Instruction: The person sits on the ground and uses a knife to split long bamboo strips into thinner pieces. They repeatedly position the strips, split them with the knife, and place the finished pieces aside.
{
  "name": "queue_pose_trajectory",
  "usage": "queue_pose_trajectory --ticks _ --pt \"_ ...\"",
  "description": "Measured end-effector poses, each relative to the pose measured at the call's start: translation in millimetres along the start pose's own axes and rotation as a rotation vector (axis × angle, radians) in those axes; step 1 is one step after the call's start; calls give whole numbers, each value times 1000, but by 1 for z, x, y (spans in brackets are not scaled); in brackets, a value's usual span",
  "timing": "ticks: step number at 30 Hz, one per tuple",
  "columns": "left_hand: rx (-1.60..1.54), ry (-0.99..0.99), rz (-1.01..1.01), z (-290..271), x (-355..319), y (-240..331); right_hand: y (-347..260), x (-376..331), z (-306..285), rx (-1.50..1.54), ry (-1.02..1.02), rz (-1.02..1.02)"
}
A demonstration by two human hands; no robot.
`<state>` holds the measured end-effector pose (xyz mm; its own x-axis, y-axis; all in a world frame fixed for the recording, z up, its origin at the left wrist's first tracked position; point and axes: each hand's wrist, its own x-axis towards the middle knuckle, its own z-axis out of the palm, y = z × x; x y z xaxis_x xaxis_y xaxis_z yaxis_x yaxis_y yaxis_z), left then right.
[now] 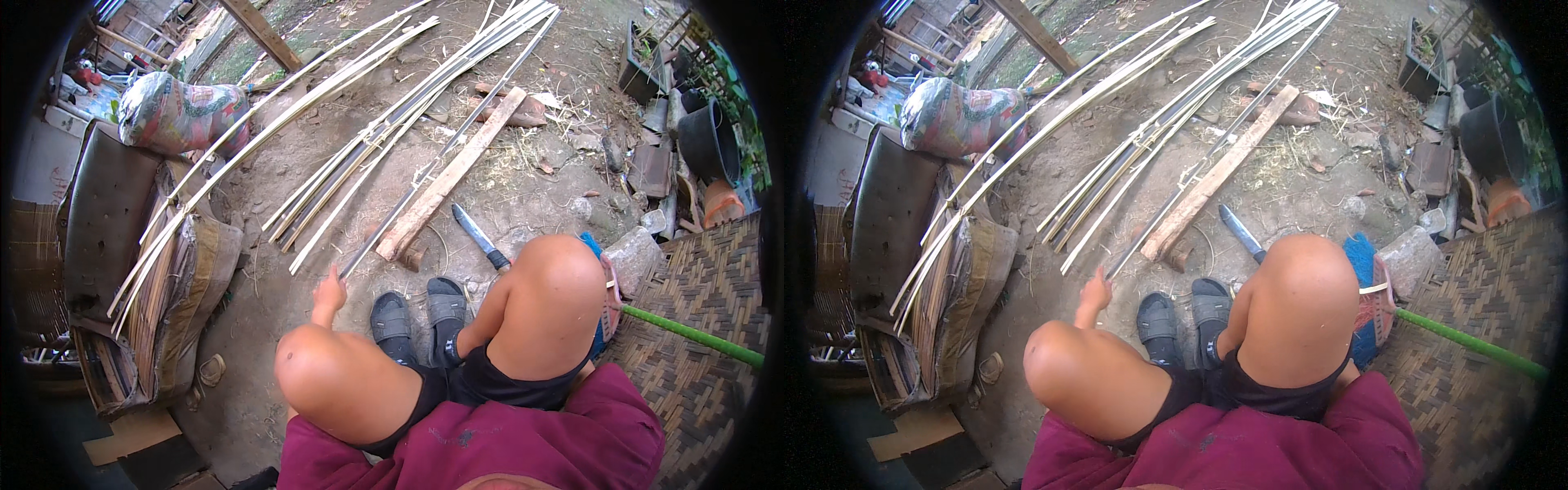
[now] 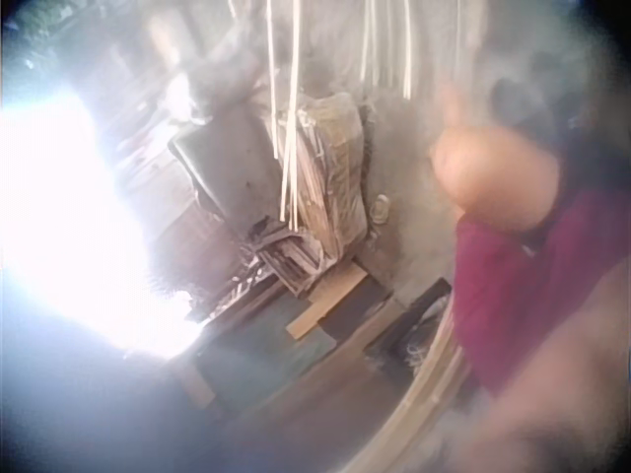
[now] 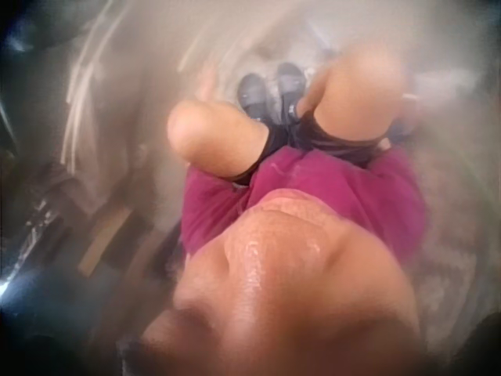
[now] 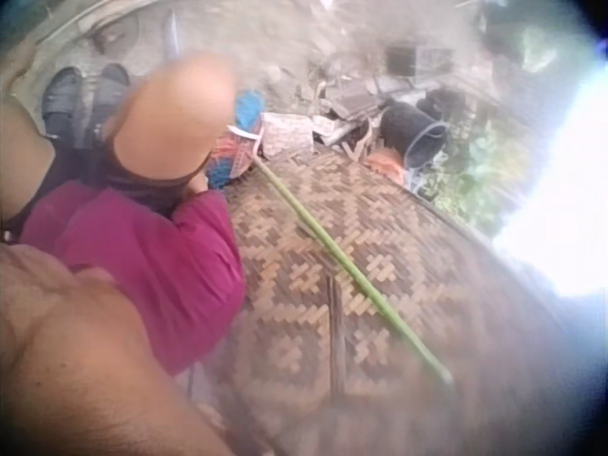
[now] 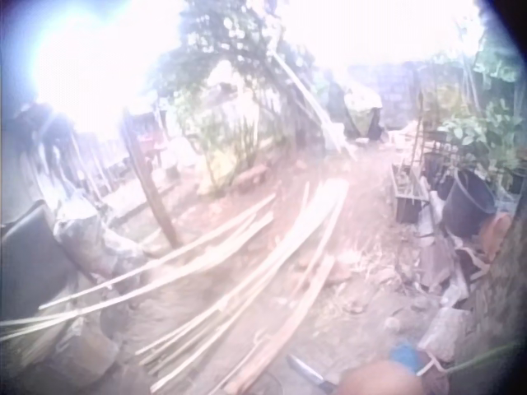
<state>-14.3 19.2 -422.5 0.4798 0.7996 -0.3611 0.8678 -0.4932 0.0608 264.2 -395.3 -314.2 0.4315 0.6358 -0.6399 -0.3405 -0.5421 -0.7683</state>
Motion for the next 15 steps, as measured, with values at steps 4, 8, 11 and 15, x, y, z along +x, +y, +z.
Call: queue_pose_trajectory --ticks 4,8,11,15 --pt "-296 79 198 -79 -10 -26 -79 -39 32 -132 -199 114" --pt "-645 119 218 -145 -44 0 -156 -66 50 -436 -359 384" --pt "-741 -30 165 -128 -65 4 -174 -75 57 -508 -418 470" --pt "-703 -66 60 -60 -80 -7 -171 -87 62 -469 -430 448"
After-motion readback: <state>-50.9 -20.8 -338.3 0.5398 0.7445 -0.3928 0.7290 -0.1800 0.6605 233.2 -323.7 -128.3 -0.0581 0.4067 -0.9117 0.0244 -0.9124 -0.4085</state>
